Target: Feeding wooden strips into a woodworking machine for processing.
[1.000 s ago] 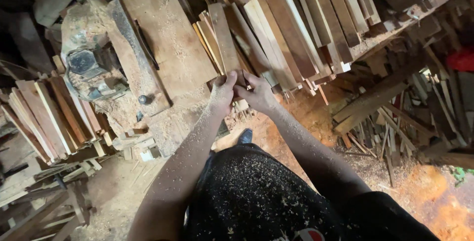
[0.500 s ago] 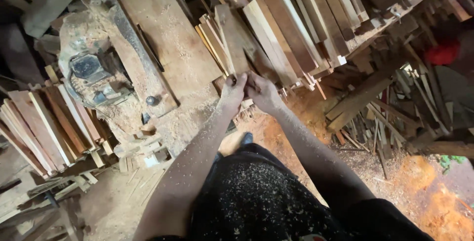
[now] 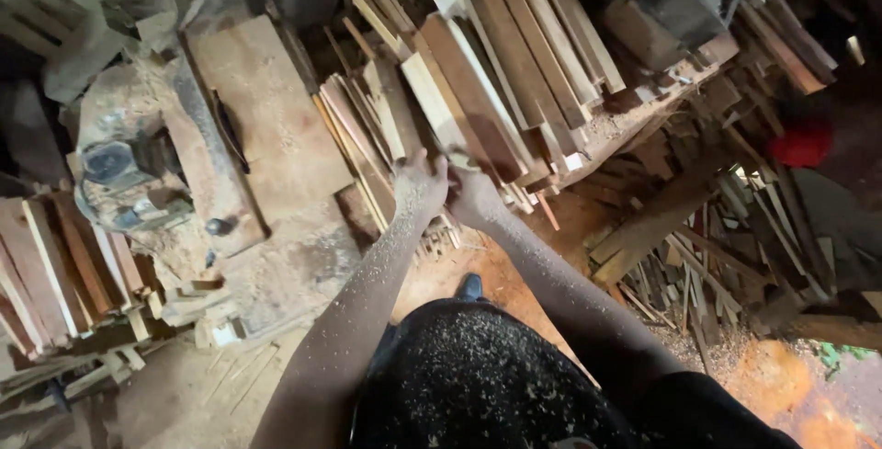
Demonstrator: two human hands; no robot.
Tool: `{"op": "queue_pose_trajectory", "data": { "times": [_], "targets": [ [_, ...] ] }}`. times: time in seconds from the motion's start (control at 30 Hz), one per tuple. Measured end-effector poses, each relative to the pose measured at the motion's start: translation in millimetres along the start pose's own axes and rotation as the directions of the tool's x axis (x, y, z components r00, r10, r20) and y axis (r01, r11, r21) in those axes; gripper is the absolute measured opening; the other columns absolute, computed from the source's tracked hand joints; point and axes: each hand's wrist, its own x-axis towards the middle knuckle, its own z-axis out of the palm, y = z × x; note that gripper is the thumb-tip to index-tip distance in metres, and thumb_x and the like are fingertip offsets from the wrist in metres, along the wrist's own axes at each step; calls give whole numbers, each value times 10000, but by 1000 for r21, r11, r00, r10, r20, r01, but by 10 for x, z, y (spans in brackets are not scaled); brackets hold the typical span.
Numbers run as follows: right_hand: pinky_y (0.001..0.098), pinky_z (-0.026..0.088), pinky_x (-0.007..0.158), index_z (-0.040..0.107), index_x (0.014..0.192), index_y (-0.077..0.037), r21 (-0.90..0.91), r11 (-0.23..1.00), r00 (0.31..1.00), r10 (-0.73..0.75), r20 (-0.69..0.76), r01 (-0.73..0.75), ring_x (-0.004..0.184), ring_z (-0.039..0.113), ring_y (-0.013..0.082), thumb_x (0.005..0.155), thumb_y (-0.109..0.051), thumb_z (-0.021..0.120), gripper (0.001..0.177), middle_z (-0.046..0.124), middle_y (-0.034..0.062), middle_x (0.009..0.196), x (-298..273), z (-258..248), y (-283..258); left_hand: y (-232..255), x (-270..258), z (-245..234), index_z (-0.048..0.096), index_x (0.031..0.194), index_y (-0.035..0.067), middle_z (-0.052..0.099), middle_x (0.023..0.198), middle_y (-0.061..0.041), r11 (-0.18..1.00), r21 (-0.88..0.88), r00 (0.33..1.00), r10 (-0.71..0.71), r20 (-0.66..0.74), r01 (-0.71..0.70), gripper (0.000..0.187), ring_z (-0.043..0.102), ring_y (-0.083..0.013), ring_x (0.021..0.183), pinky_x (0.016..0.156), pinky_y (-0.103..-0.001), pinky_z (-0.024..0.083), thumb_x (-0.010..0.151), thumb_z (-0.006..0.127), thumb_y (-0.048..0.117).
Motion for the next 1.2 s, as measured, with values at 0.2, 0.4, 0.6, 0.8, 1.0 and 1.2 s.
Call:
{"op": "queue_pose_trajectory", "data": {
  "times": [0.2,0.4,0.6,0.8,1.0,1.2],
  "targets": [
    [404,629,727,751,1101,-245,-73,970,916,-243,-320,232,882,760,280,837,-240,724,266,766,38,860,-171,-1120,-28,985,-51,27,745,1023,175,759,954,-92,943,-314,982,58,-180,-113,341,737,-302,963,826,-447,611,894,688,485],
    [398,614,844,748,1123,-270,71,988,902,-98,-421,140,970,741,238,865,-234,696,265,780,-1,920,-232,-1738,171,2112,46,209,558,1330,277,769,1119,9,937,-334,989,-62,136,104,799,687,-201,1179,1051,-381,547,712,674,770],
    [429,612,775,779,1144,-228,-138,951,650,-291,-702,276,893,723,327,899,-215,759,246,753,112,860,-250,-2152,358,2353,360,618,583,1135,97,749,1052,-177,984,-169,994,-75,-76,62,784,724,-382,1078,936,-500,594,630,797,658],
    [378,470,1029,707,1197,-211,-361,895,647,-440,-622,262,1035,733,221,975,-299,659,243,781,11,1002,153,-2237,763,2477,48,96,550,1085,53,719,1101,-257,907,-410,995,-96,24,97,579,662,-427,1172,1028,-540,531,703,754,437],
    [444,527,983,739,1214,-237,-237,967,795,-218,-566,96,988,741,294,845,-452,772,429,791,36,922,116,-2233,567,2423,-264,-246,582,1136,17,699,1135,-282,838,-533,993,-90,74,115,527,636,-437,1210,1005,-566,527,782,729,378],
    [326,541,891,675,863,-241,66,989,889,-91,-450,135,856,749,196,772,-370,827,218,720,-46,706,32,-2150,316,2094,-429,-574,520,1322,23,604,1343,-298,834,-520,979,-109,169,183,659,538,-443,1334,1118,-560,472,831,704,422]
  ]
}}
